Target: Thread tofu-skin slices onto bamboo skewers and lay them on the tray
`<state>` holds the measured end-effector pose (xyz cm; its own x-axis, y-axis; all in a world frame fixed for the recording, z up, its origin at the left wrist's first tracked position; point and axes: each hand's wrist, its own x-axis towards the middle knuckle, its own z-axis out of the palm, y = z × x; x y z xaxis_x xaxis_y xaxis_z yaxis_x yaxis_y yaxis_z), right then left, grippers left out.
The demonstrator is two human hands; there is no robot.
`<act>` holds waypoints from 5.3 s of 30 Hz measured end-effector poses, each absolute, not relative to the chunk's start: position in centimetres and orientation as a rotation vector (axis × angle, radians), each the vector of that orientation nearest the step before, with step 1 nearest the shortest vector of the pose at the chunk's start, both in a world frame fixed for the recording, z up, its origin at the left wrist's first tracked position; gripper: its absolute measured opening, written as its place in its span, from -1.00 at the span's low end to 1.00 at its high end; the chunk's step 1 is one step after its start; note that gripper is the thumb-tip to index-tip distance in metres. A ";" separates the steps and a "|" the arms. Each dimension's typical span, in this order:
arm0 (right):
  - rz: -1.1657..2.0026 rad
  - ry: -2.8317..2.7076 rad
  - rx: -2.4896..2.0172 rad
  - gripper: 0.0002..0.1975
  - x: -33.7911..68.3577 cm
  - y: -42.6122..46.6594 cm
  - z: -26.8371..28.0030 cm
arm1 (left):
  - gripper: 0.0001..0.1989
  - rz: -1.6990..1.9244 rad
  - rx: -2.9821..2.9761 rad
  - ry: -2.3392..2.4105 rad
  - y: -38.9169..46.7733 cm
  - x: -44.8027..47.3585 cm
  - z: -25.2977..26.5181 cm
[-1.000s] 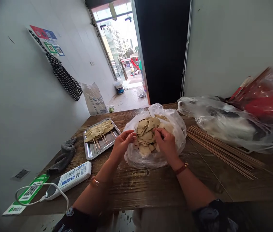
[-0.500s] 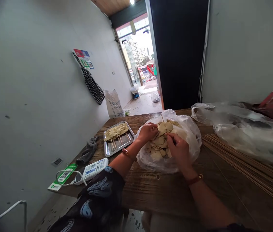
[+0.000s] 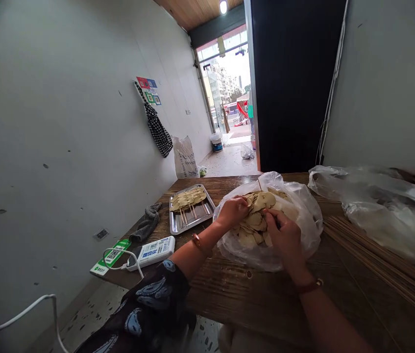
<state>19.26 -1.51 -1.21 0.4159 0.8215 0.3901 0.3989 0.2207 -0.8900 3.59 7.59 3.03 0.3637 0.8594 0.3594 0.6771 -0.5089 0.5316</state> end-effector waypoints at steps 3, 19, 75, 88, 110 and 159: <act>0.419 -1.196 -1.405 -0.57 19.2 -1.5 -1.4 | -0.86 0.876 2.383 1.335 7.6 3.7 2.5; 0.433 -1.177 -1.414 -0.61 19.2 -1.7 -1.4 | -0.83 0.787 2.484 1.519 7.0 4.9 2.5; 0.714 -1.778 -1.390 -0.69 16.7 -4.3 -0.1 | -0.71 1.532 0.791 0.831 4.4 -2.9 1.2; 0.657 -1.861 -1.383 -0.67 16.7 -4.1 -0.8 | -0.58 1.579 0.703 0.798 4.5 -3.0 1.5; 0.599 -1.849 -1.399 -0.69 16.7 -3.9 -0.7 | -0.74 1.580 0.911 0.910 4.0 -2.7 1.8; 0.591 -1.818 -1.357 -0.71 16.8 -3.8 -1.1 | -0.68 1.563 1.023 0.911 4.0 -2.3 1.1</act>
<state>16.84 -3.79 -1.07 -0.1298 0.9429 0.3067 0.5823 0.3228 -0.7461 -2.26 3.97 1.08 -0.1259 0.9778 0.1673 -0.3365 -0.2007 0.9200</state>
